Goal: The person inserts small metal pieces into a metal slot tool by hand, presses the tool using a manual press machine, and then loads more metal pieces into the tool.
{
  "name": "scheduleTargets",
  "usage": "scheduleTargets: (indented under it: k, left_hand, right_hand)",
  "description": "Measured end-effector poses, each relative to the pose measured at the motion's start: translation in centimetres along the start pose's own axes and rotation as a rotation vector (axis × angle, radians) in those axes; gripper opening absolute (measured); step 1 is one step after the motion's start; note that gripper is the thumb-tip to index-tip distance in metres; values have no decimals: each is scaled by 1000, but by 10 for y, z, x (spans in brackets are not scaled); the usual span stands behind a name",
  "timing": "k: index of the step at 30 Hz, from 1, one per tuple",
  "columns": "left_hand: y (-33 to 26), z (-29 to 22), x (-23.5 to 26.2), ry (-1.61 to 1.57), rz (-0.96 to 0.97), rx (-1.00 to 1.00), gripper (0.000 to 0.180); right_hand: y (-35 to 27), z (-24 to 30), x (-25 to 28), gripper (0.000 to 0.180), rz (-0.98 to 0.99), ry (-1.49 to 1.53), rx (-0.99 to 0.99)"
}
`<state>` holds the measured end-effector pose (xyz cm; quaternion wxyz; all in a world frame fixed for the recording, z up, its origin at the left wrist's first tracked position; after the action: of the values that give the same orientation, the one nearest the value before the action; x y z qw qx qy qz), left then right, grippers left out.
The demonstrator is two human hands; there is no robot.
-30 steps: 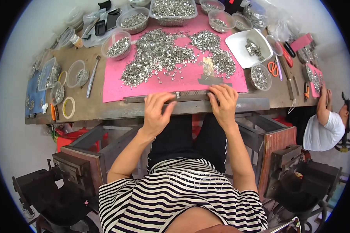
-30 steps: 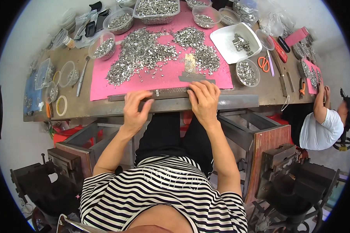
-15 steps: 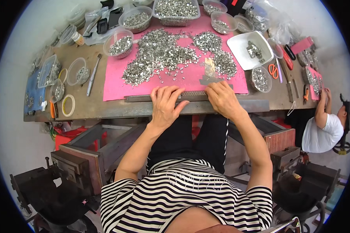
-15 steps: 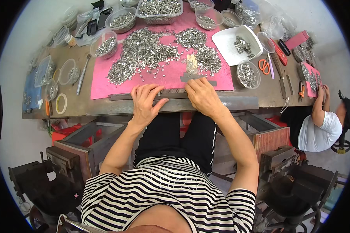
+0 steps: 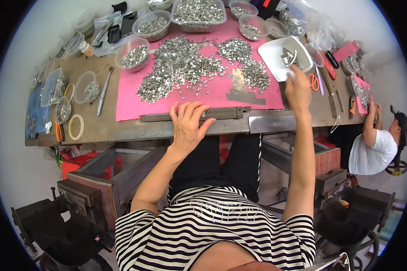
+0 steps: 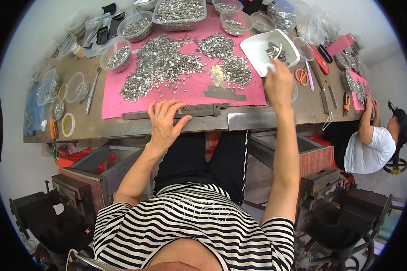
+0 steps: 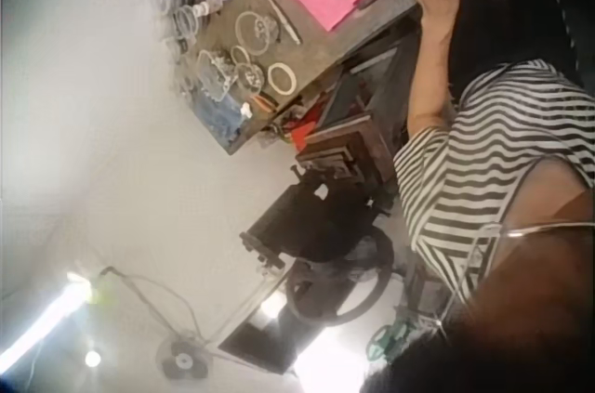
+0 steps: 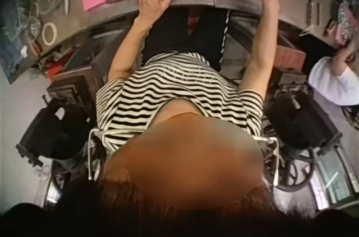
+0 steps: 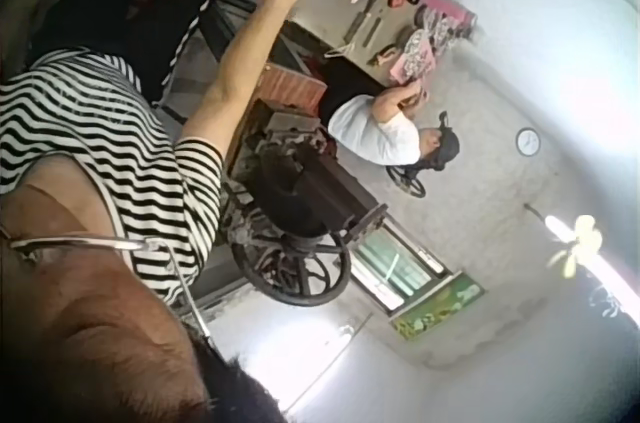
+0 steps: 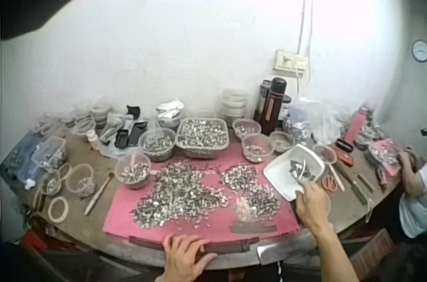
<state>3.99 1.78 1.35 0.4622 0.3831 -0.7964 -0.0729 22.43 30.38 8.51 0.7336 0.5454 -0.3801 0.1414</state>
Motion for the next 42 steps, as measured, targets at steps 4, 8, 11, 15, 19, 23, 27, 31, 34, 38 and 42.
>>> scheduleTargets:
  k: [4,8,11,15,19,23,27,31,34,38,42]
  left_hand:
    - [25,-25,-12,18,64,-64,55]
    - [63,-58,-66,18,233,-239,48]
    - [76,-65,-92,17,250,-293,37]
    - [96,-63,-88,-137,133,-288,23]
    - [101,-64,-100,-63,209,-307,15]
    - [102,-68,-105,-40,181,-355,11]
    - [103,-70,-110,17,179,-356,9]
    - [99,-71,-104,5,151,-366,6]
    - [91,-66,-80,-68,102,-315,6]
    - [69,-47,-38,-133,93,-210,5]
    - [46,-38,-27,-173,135,-153,5]
  right_hand:
    - [-35,56,-28,34,183,112,190]
    - [-66,75,-47,41,326,12,152]
    - [-72,83,-42,40,331,-1,185]
    - [-66,68,-25,37,143,113,105]
    - [-66,66,-26,27,89,154,33]
    - [-66,68,-25,22,80,132,65]
    - [-67,59,-26,18,75,173,-8]
    - [-63,67,-30,18,117,121,24]
    - [-68,56,-25,18,66,176,-15]
    - [-67,55,-25,14,50,205,-42]
    - [-66,65,-30,13,56,112,-53]
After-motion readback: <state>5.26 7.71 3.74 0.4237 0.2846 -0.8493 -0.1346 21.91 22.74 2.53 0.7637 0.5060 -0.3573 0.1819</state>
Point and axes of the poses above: each hand's wrist, its own y-axis towards the middle knuckle, its own x-axis out of the back of the hand, z = x × y, the point moved 7 cm from there along y, towards the middle knuckle, and after that the axes turned 11 degrees about x, right-handed, at the moved point
